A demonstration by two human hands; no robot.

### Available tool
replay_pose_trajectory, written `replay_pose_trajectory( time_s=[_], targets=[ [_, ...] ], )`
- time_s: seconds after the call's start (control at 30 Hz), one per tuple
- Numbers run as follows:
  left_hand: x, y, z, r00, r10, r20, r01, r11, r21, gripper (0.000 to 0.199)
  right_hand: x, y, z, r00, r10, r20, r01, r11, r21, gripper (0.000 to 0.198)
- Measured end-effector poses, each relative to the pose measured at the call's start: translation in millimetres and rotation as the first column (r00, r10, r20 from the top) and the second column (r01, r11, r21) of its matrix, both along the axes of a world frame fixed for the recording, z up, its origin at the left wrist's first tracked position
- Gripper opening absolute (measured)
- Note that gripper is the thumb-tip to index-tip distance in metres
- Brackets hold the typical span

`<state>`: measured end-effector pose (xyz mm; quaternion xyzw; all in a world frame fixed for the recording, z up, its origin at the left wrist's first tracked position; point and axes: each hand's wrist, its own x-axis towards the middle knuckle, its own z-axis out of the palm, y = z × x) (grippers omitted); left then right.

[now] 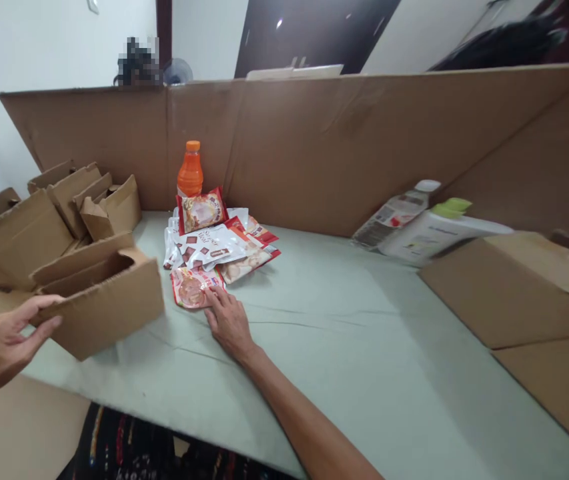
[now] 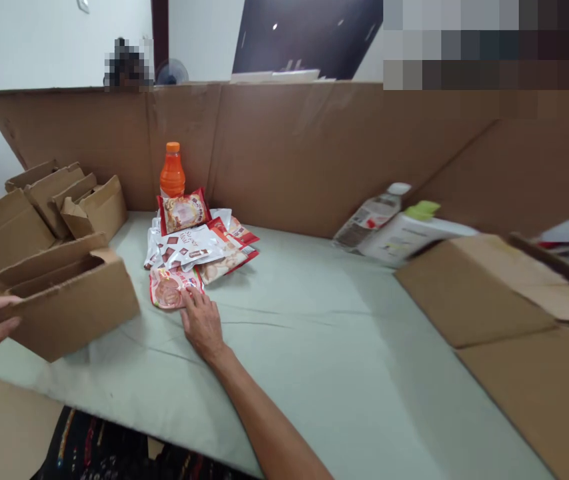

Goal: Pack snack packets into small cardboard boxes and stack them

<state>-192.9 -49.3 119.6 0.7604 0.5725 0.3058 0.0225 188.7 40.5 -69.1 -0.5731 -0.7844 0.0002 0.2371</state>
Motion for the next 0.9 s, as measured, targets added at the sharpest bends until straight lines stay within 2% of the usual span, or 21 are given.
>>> replay_pose_trajectory(
  time_s=[0.03, 0.1, 0.17, 0.23, 0.33, 0.43, 0.57, 0.67, 0.77, 0.9],
  targets=[
    [7.0, -11.1, 2.4, 0.994, -0.111, -0.008, 0.111, 0.993, -0.032, 0.024, 0.4, -0.6, 0.1, 1.000, -0.002, 0.002, 0.002, 1.000, -0.012, 0.051],
    [21.4, -28.8, 5.2, 0.944, -0.330, -0.008, 0.328, 0.941, -0.082, 0.021, 2.3, -2.3, 0.1, 1.000, -0.005, 0.008, 0.005, 0.999, -0.041, 0.052],
    [34.7, -40.2, 6.0, 0.895, -0.446, 0.018, 0.444, 0.887, -0.126, 0.027, 5.6, -4.1, 1.0, 1.000, -0.003, 0.020, 0.004, 0.998, -0.070, 0.052],
    [44.1, -46.1, 5.9, 0.875, -0.483, 0.037, 0.483, 0.864, -0.141, 0.029, 9.2, -5.6, 4.7, 0.999, 0.006, 0.038, -0.002, 0.996, -0.095, 0.052],
    [48.1, -48.1, 4.4, 0.876, -0.482, 0.028, 0.482, 0.871, -0.094, 0.027, 9.3, -5.0, 17.1, 0.997, 0.007, 0.073, 0.001, 0.994, -0.109, 0.052],
    [42.7, -47.2, -2.7, 0.897, -0.443, -0.001, 0.442, 0.896, -0.043, 0.025, -4.7, 3.8, 33.4, 0.993, 0.018, 0.115, -0.006, 0.994, -0.106, 0.056],
    [31.8, -48.1, -23.2, 0.955, -0.298, -0.007, 0.298, 0.954, -0.025, 0.020, -35.2, 28.2, 48.3, 0.988, 0.055, 0.147, -0.034, 0.990, -0.140, 0.054],
    [25.6, -49.4, -39.4, 0.965, -0.263, -0.015, 0.262, 0.965, -0.029, 0.022, -46.3, 38.6, 55.0, 0.987, 0.105, 0.118, -0.085, 0.983, -0.162, 0.044],
    [24.1, -48.1, -50.5, 0.963, -0.269, -0.029, 0.268, 0.963, -0.026, 0.024, -36.4, 28.1, 63.0, 0.984, 0.171, 0.059, -0.158, 0.971, -0.181, 0.035],
    [27.0, -41.9, -60.6, 0.973, -0.229, -0.015, 0.229, 0.973, -0.008, 0.034, 8.2, -5.6, 75.8, 0.991, 0.127, -0.036, -0.132, 0.974, -0.187, 0.044]
  ],
)
